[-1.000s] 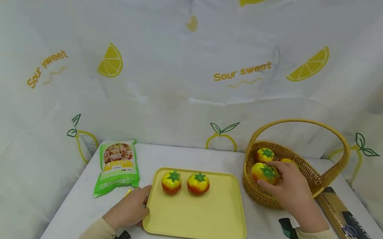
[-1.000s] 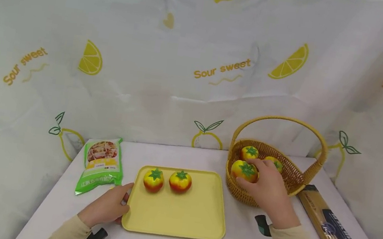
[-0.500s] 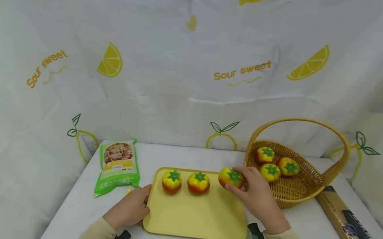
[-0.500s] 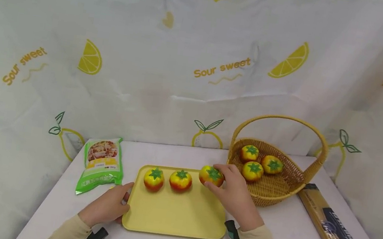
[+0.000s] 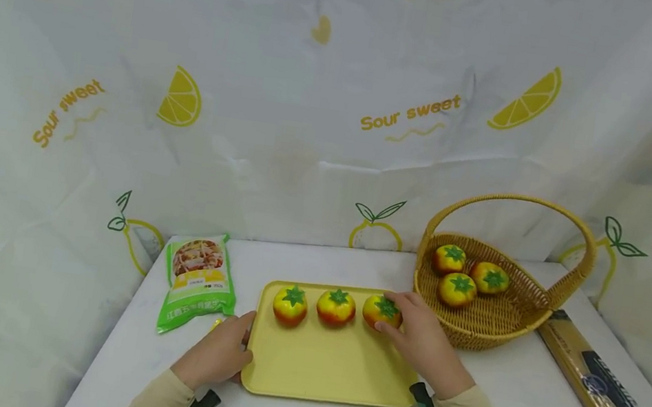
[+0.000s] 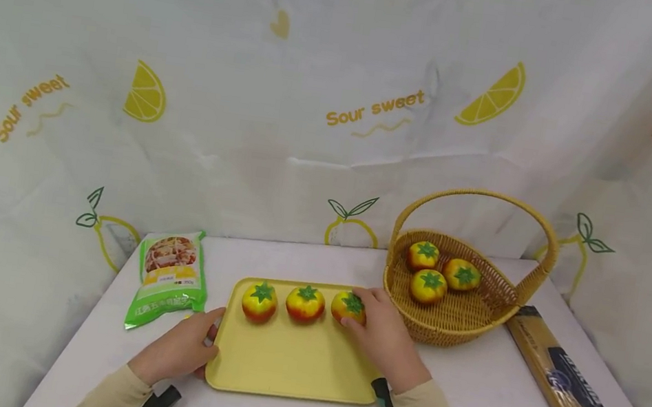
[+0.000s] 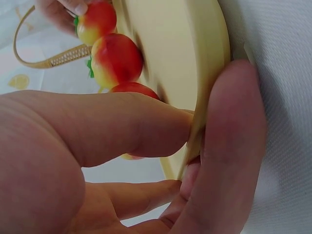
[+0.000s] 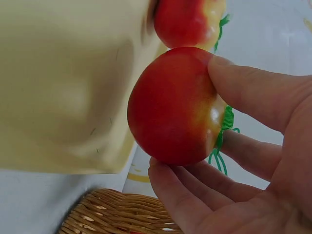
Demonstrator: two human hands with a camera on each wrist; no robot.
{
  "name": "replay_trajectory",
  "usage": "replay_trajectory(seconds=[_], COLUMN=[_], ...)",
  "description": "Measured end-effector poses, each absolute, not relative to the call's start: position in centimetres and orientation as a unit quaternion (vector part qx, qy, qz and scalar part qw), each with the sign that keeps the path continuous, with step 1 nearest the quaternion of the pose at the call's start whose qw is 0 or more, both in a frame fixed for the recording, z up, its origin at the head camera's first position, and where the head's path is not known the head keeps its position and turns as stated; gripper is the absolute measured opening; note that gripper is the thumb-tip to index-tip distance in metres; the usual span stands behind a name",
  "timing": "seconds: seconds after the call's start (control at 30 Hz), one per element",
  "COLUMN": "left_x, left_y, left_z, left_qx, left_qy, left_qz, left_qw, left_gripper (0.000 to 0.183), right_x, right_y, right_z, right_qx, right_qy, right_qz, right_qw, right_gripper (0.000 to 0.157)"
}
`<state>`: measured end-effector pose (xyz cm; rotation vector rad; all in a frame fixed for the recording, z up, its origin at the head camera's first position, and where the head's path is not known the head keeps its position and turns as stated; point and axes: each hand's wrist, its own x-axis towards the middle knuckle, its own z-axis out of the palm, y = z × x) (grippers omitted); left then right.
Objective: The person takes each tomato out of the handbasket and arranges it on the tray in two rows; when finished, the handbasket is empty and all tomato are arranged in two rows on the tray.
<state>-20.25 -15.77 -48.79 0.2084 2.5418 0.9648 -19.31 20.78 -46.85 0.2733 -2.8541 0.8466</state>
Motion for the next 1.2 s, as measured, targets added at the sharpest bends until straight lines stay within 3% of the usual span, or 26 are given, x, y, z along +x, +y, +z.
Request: replay_trajectory(seconds=[1.2], left_x=[-20.3], left_y=[-15.7], left_z=[-48.6], left_qx=[0.079], left_qy=[0.91], left_qz=[0.349], left_qw=[0.208], left_gripper=[0.076], right_x=[-19.6], right_y=[20.2], right_z=[-48.1], right_qx=[0.095], right_qy=[-0.958], right_qz=[0.254], right_qw=[0.096], right_gripper=[0.055])
